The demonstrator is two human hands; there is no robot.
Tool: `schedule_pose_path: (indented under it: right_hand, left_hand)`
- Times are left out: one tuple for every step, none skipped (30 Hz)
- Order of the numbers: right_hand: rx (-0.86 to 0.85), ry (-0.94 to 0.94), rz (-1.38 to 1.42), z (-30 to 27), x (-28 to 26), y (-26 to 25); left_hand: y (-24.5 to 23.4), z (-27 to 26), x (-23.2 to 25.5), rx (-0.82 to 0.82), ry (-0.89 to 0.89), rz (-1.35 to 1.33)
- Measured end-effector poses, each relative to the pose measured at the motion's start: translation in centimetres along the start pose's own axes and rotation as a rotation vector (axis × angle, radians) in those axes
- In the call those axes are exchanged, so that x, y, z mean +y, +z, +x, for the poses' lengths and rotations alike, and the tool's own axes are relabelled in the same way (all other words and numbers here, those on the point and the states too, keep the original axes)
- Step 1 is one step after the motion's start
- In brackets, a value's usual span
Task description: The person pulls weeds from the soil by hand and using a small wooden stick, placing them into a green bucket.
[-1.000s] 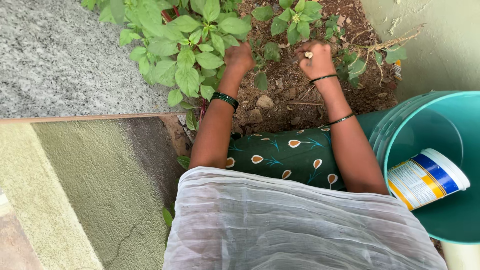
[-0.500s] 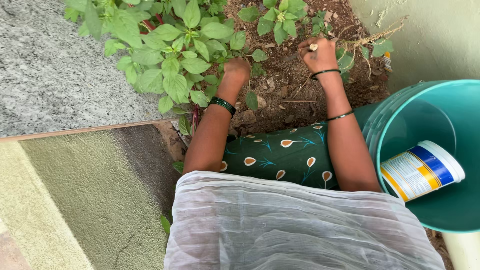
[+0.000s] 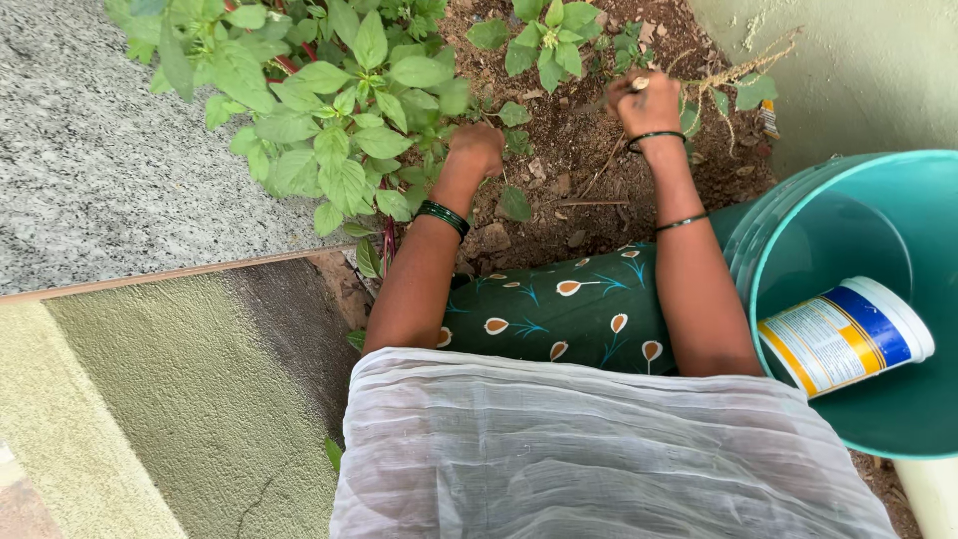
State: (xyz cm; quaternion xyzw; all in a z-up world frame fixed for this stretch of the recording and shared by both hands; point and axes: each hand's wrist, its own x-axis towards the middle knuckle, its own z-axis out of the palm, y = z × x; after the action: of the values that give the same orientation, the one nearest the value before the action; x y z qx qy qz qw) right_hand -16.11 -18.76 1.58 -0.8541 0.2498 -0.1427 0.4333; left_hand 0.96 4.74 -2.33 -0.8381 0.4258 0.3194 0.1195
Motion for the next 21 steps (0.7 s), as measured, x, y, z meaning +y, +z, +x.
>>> schedule_pose_path:
  right_hand:
    - [0.056, -0.007, -0.028, 0.2, 0.2, 0.1]
    - [0.066, -0.073, -0.092, 0.4, 0.4, 0.2]
    - [0.076, -0.139, -0.156, 0.6, 0.7, 0.4]
    - [0.084, -0.204, -0.220, 0.7, 0.9, 0.5]
    - [0.012, 0.005, -0.077, 0.8, 1.1, 0.5]
    - [-0.058, 0.211, 0.064, 1.1, 1.2, 0.2]
    - [-0.128, 0.417, 0.205, 1.3, 1.2, 0.1]
    - [-0.091, 0.365, 0.231, 1.0, 1.1, 0.1]
    - [-0.054, 0.313, 0.257, 0.4, 1.1, 0.1]
    - [-0.013, 0.258, 0.286, 0.1, 0.9, 0.2]
    - [0.044, 0.146, 0.091, 0.0, 0.7, 0.2]
    - [0.098, 0.031, -0.105, 0.2, 0.5, 0.1]
    - [0.153, -0.084, -0.301, 0.4, 0.3, 0.0]
    - [0.135, -0.052, -0.299, 0.3, 0.4, 0.0]
    - [0.117, -0.020, -0.296, 0.2, 0.4, 0.0]
    - [0.097, 0.010, -0.293, 0.1, 0.3, 0.2]
    - [0.094, 0.008, -0.314, 0.0, 0.2, 0.3]
    - [0.095, 0.005, -0.334, 0.0, -0.1, 0.5]
    - [0.095, 0.002, -0.354, -0.1, -0.6, 0.4]
    - [0.009, 0.167, -0.146, -0.2, -1.0, 0.3]
    - [-0.078, 0.327, 0.064, -0.3, -1.5, 0.1]
  left_hand:
    - [-0.2, -0.2, 0.3, -0.020, -0.011, -0.002]
    - [-0.5, -0.3, 0.6, -0.038, -0.024, -0.005]
    - [-0.8, -0.5, 0.8, -0.055, -0.037, -0.007]
    - [-1.0, -0.7, 1.0, -0.060, -0.036, -0.009]
    - [-1.0, -0.9, 1.1, -0.064, -0.035, -0.011]
    - [-1.2, -0.8, 1.3, -0.065, -0.032, -0.013]
    - [-1.3, -0.6, 1.3, -0.044, -0.018, -0.015]
    - [-1.0, -0.6, 1.2, -0.027, -0.004, -0.019]
    - [-0.7, -0.5, 1.1, -0.010, 0.011, -0.023]
    - [-0.6, -0.2, 1.0, -0.003, -0.004, -0.050]
    - [-0.5, 0.1, 1.0, 0.004, -0.018, -0.077]
    - [-0.4, 0.3, 0.9, 0.012, -0.034, -0.106]
    - [-0.4, 0.5, 0.7, 0.019, -0.048, -0.138]
    - [-0.3, 0.5, 0.7, 0.022, -0.060, -0.172]
    - [-0.3, 0.4, 0.7, 0.024, -0.073, -0.205]
    - [-0.5, 0.2, 0.7, 0.061, -0.081, -0.228]
    - [-0.8, -0.2, 0.8, 0.099, -0.089, -0.250]
    - [-1.4, -0.6, 0.7, 0.139, -0.097, -0.270]
    - [-2.0, -1.1, 0.8, 0.128, -0.108, -0.274]
    - [-2.4, -1.5, 1.0, 0.116, -0.117, -0.278]
    - [-2.7, -1.9, 1.2, 0.104, -0.126, -0.281]
